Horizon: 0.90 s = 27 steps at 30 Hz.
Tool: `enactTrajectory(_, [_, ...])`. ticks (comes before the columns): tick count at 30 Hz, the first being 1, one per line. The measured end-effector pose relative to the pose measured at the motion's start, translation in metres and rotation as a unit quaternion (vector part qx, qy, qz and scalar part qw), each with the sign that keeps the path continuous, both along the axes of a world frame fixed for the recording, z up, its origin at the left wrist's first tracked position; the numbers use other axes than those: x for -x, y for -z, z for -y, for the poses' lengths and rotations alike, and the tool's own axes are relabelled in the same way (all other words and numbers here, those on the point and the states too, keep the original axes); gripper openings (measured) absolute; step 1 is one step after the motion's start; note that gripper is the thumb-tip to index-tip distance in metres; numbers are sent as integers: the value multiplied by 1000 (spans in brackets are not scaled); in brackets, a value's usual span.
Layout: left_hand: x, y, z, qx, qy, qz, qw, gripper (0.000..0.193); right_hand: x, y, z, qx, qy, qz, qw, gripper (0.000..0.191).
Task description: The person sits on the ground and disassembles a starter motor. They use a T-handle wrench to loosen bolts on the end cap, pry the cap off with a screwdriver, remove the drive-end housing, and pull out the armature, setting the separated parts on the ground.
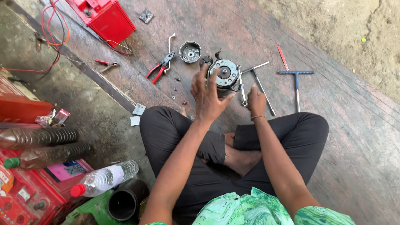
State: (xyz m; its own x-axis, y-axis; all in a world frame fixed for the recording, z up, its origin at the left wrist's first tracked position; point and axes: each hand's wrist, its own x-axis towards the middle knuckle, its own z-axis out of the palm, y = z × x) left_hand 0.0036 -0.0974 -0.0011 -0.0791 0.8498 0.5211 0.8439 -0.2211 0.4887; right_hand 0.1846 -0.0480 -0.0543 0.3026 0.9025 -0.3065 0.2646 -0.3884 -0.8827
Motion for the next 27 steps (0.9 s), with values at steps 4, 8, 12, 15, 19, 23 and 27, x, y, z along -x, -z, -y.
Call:
enactTrajectory(4, [-6, 17, 0, 77, -35, 166, 982, 133, -14, -3, -4, -1, -30, -281, 959, 52])
enactTrajectory(8, [-7, 42, -4, 147, -8, 328, 933, 132, -5, -18, -2, -74, -101, -323, 938, 29])
enactTrajectory(12, [-14, 55, -5, 143, -1, 324, 935, 127, 15, -41, -25, -137, -190, -211, 949, 38])
enactTrajectory(15, [-19, 56, -1, 94, 34, 340, 935, 125, 24, -51, -52, -148, -274, -181, 933, 47])
enactTrajectory(19, [-15, 52, -10, 152, 76, 527, 833, 99, 25, -45, -71, 48, -250, -168, 952, 52])
enactTrajectory(23, [-17, 36, -27, 158, 85, 645, 743, 92, 30, -29, -60, -60, -224, -191, 954, 56])
enactTrajectory(27, [-7, 17, -43, 101, 172, 747, 634, 93, 32, -29, -25, -368, -170, 191, 894, 65])
